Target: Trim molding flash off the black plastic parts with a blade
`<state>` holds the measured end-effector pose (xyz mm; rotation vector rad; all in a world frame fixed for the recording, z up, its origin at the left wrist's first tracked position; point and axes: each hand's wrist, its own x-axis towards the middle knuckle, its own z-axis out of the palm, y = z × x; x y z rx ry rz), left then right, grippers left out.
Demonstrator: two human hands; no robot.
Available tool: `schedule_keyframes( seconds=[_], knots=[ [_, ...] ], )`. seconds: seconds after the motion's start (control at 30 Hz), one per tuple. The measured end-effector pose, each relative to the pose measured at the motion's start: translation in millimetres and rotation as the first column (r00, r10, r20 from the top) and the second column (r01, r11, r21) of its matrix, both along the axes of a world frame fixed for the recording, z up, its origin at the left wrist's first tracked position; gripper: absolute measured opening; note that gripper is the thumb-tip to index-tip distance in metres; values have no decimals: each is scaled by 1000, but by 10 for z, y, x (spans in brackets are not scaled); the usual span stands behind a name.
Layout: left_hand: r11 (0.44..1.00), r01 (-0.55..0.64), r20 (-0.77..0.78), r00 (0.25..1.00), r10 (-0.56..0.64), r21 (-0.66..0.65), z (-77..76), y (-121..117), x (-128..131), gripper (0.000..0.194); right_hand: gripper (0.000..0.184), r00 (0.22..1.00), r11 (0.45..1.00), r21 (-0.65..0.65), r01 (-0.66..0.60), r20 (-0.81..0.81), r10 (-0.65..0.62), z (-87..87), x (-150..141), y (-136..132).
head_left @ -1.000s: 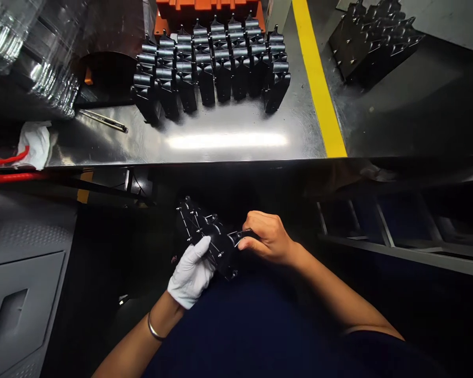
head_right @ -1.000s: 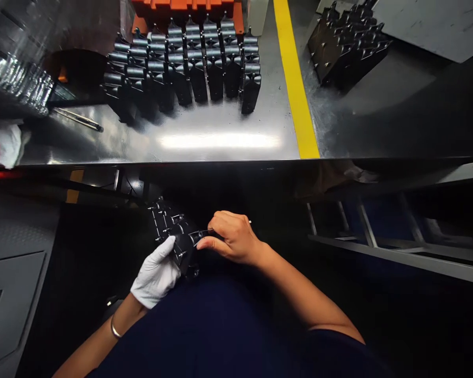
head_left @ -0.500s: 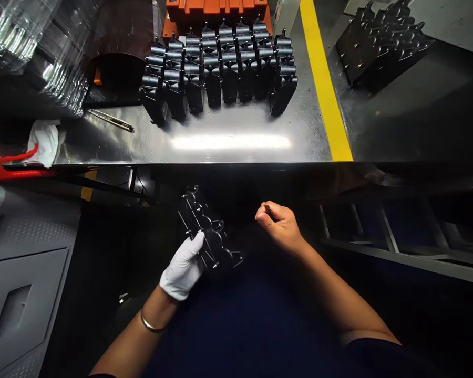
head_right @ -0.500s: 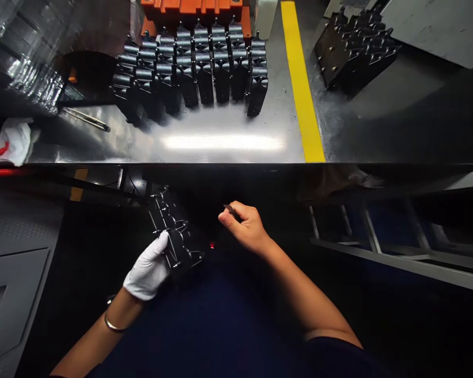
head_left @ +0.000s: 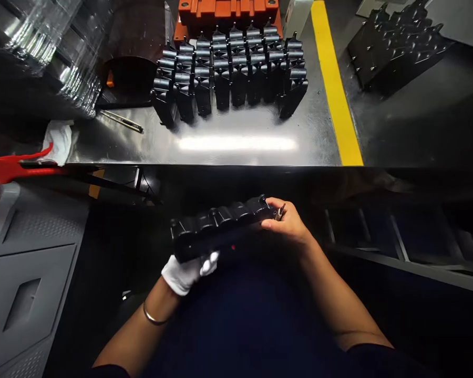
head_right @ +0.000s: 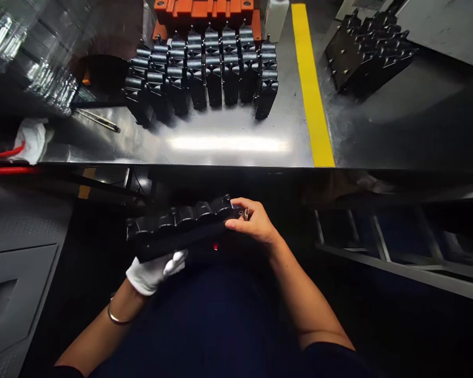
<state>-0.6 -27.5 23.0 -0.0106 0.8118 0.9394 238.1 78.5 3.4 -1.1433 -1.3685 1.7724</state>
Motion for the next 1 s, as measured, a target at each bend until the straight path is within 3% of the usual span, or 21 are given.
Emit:
schedule_keyframes(
  seconds=[0.07, 0.13, 0.2, 0.3, 0.37, 0.47, 0.57, 0.77, 0.8, 0.87, 0.93, 1.0],
  knots=[
    [990, -129, -91, 987, 134, 50, 58, 14, 19, 10, 54, 990, 991, -10, 133, 43, -133, 33, -89, -66],
    [969, -225, -136, 962, 237, 103, 100, 55, 83, 20, 52, 978, 980, -35, 196, 81, -192, 59, -220, -166],
    [954, -287, -149, 943, 297, 83, 119, 109, 168, 22, 52, 989, 987, -75, 141, 55, -137, 79, -358, -277],
    [897, -439, -185, 887, 423, -53, 141, 184, 268, 20, 52, 999, 995, -100, -24, -48, 19, 106, -480, -380],
    [856, -497, -211, 860, 465, -143, 170, 214, 298, 29, 49, 999, 997, -73, 2, -32, -4, 126, -485, -376],
    [851, -465, -210, 882, 422, -243, 213, 215, 310, 32, 39, 993, 994, 10, 106, 58, -106, 161, -445, -312],
    [851, -444, -192, 895, 403, -281, 224, 184, 325, 32, 36, 994, 996, 50, 71, 75, -75, 184, -430, -277],
    [854, -378, 17, 912, 410, -358, 184, 180, 349, 44, 39, 999, 997, -76, 35, 1, -35, 111, -518, -369],
    [853, -383, 23, 908, 417, -354, 177, 182, 331, 45, 39, 999, 998, -47, 46, 24, -45, 94, -524, -373],
    [858, -399, -11, 908, 418, -323, 160, 168, 261, 44, 36, 984, 989, 128, 68, 153, -87, 79, -507, -345],
    [882, -393, -85, 919, 385, -261, 135, 123, 150, 36, 29, 941, 933, 359, 21, 308, -140, 99, -453, -283],
    [931, -328, -169, 939, 301, -162, 107, 58, 24, 19, 25, 924, 849, 515, -120, 370, -93, 154, -385, -219]
  ],
)
